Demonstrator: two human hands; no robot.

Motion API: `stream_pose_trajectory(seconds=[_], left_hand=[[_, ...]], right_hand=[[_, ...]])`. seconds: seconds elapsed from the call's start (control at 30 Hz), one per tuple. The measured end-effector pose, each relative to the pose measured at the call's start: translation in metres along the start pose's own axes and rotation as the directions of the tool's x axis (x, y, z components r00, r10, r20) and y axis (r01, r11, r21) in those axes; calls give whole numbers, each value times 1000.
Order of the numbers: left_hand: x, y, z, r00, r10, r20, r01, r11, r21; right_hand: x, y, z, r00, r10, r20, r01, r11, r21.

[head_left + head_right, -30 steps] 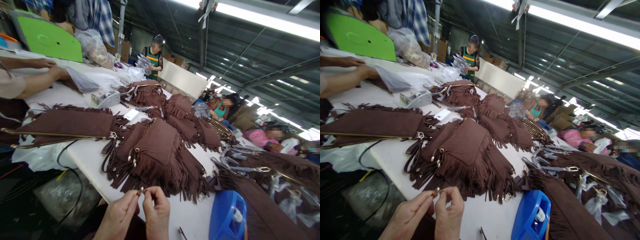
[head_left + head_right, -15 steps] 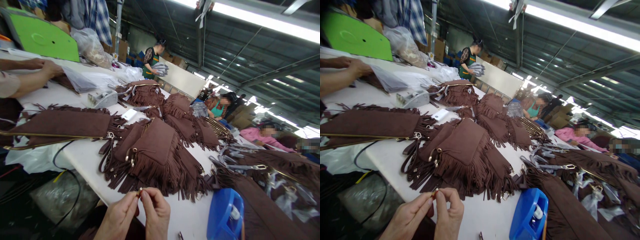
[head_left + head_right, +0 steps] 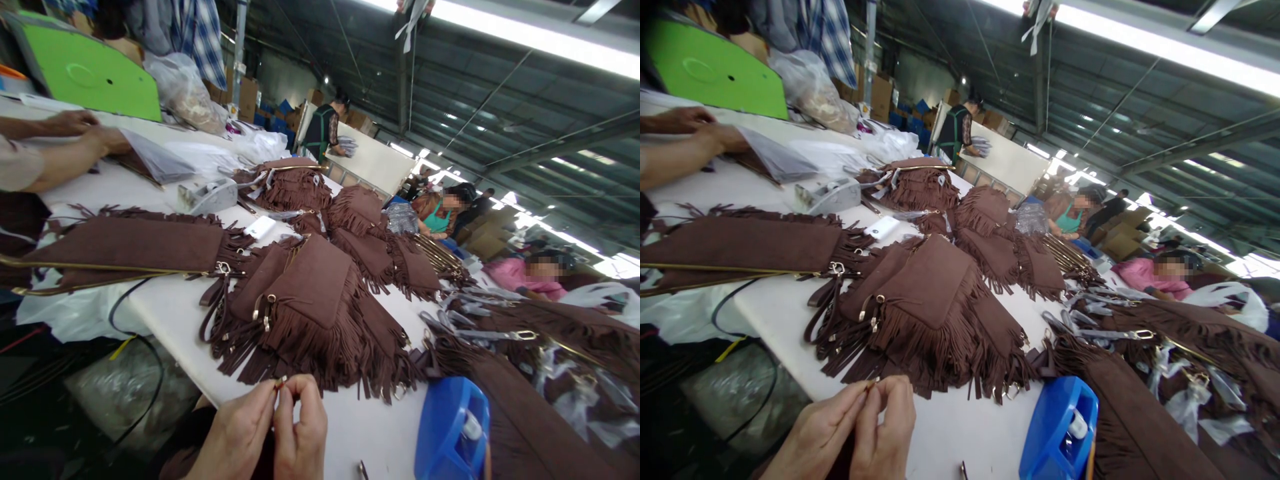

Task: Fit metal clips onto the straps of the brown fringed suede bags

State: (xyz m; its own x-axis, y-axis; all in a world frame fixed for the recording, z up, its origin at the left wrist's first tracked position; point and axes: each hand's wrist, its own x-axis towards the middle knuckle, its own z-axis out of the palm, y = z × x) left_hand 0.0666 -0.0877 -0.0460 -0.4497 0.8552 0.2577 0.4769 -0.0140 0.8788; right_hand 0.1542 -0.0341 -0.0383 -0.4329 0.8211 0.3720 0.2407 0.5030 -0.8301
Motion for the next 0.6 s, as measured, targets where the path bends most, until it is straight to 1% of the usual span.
stream_pose_trajectory(seconds=[0.03, 0.07, 0.1, 0.13, 0.2, 0.23, 0.27, 0.37, 0.5, 0.57, 0.6], left_hand=[[0, -1, 0, 1000, 19, -2, -19, 1000, 1], [1, -2, -1, 1000, 13, 6, -13, 1000, -10], [3, -1, -2, 999, -24, 21, 25, 999, -29], [6, 0, -4, 995, -92, 45, 95, 994, -57], [12, 6, -10, 958, -258, 123, 274, 953, -131], [15, 10, -13, 934, -320, 156, 345, 924, -165], [18, 13, -15, 918, -352, 181, 384, 903, -193], [21, 19, -19, 901, -377, 215, 421, 879, -222], [18, 19, -19, 880, -390, 269, 457, 849, -264], [17, 17, -19, 869, -402, 289, 482, 820, -309], [16, 16, -19, 867, -411, 281, 490, 805, -334]], right_hand=[[-1, -1, 2, 1000, 19, -8, -19, 1000, 8], [-2, -2, 3, 999, 32, -18, -31, 999, 19], [-2, -2, 5, 999, 34, -26, -33, 999, 32], [-3, -2, 5, 999, 23, -26, -22, 999, 47], [-4, 0, 5, 1000, -13, -12, 14, 997, 69], [-4, 1, 4, 1000, -27, -5, 28, 997, 75], [-4, 3, 2, 1000, -26, -7, 26, 997, 75], [2, 9, -7, 998, 47, -39, -44, 997, 66], [10, 17, -19, 990, 132, -54, -131, 991, 26], [10, 24, -27, 981, 168, -99, -170, 985, -17], [9, 28, -32, 975, 184, -128, -191, 980, -49]])
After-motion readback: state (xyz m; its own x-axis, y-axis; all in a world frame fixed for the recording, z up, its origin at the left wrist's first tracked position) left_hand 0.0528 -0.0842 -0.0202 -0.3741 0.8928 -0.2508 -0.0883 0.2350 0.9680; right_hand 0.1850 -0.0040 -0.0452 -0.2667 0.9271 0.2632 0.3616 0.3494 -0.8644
